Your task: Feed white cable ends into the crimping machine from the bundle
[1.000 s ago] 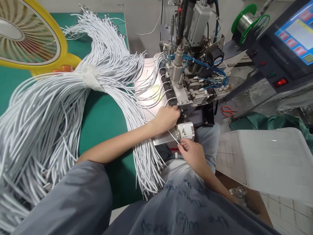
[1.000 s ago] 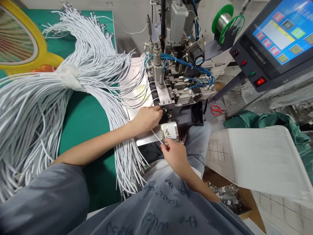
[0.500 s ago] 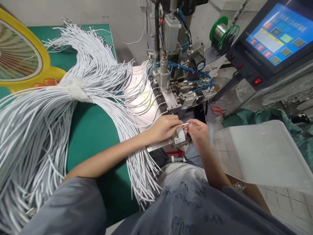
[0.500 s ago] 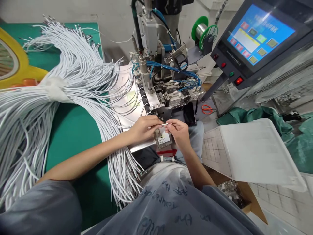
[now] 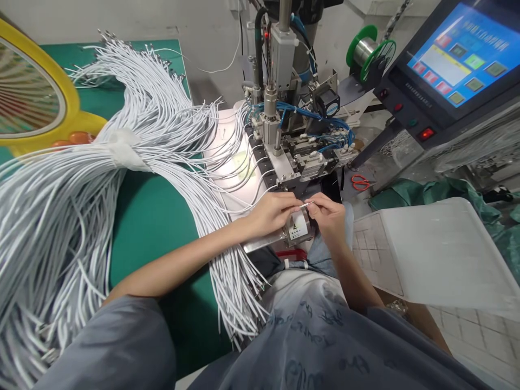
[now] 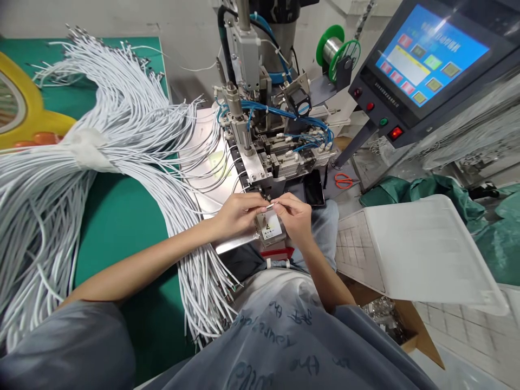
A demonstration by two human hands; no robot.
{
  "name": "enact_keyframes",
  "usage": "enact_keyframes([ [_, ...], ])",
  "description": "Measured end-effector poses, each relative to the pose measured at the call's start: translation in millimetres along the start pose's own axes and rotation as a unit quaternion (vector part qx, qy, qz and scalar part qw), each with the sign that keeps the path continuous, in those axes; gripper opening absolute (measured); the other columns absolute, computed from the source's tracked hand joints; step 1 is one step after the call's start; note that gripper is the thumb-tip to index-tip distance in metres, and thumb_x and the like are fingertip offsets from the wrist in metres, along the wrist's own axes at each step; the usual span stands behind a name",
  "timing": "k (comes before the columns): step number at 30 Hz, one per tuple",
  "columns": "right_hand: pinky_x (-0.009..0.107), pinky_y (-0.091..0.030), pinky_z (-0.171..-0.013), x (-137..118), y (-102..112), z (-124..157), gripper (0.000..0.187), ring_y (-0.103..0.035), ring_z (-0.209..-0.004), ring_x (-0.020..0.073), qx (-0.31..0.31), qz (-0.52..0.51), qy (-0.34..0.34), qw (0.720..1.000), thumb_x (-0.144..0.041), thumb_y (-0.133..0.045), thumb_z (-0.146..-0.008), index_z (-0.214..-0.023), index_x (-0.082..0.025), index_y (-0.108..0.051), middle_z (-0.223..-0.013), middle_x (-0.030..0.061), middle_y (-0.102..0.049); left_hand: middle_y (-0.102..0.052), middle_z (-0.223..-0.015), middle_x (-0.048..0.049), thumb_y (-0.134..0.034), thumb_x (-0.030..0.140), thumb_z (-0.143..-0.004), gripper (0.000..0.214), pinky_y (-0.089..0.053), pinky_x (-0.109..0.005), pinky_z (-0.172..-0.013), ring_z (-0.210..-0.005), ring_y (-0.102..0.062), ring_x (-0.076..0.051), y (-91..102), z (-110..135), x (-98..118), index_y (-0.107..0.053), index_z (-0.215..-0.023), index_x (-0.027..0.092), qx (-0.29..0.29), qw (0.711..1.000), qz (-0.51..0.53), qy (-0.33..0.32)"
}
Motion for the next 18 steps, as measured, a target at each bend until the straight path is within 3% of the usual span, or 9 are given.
enact_keyframes([
  [6,0.025,-0.038,-0.052,-6,4,-9,0.016,-0.047,-0.056,0.0104,-0.049,0.09,0.004,0.995,-0.026,-0.059,-0.076,-0.066,-0.017,-0.065,-0.061,-0.001,-0.053,-0.057,-0.074,-0.0038,-0.039,0.013,-0.087,0.026,-0.038,-0.022,-0.058,-0.066,-0.051,-0.013,1.2,-1,1,-0.064,-0.092,0.012,-0.017,0.996,-0.081,-0.03],
  [10,0.024,-0.032,-0.049,-1,-1,-4,0.019,-0.038,-0.05,0.0085,0.009,0.062,-0.011,0.998,-0.029,-0.06,-0.075,-0.061,-0.017,-0.063,-0.054,-0.0034,-0.045,-0.057,-0.072,-0.0034,-0.038,0.016,-0.089,0.026,-0.039,-0.021,-0.057,-0.065,-0.051,-0.012,-1.7,1,2,-0.064,-0.09,0.012,0.003,0.997,-0.073,-0.024],
  [15,0.025,-0.031,-0.048,4,-11,7,0.02,-0.04,-0.052,0.01,0.079,0.034,-0.022,0.996,-0.034,-0.059,-0.078,-0.07,-0.018,-0.067,-0.057,-0.0024,-0.045,-0.055,-0.066,-0.0018,-0.042,0.019,-0.091,0.025,-0.037,-0.021,-0.055,-0.059,-0.048,-0.01,-4.0,2,3,-0.065,-0.084,0.012,0.044,0.996,-0.073,-0.011],
  [18,0.025,-0.032,-0.049,1,-8,3,0.021,-0.04,-0.053,0.0102,0.067,0.056,-0.008,0.996,-0.034,-0.058,-0.078,-0.066,-0.017,-0.064,-0.057,-0.002,-0.045,-0.055,-0.067,-0.0026,-0.039,0.02,-0.091,0.027,-0.038,-0.022,-0.057,-0.062,-0.05,-0.011,-2.7,1,3,-0.064,-0.085,0.012,0.023,0.996,-0.083,-0.015],
])
Point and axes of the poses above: each hand's wrist, its own z-axis away from the middle knuckle, its own y-axis out of the back of the hand, x = y × z, the point moved 3 cm from there along -z, towards the middle knuckle
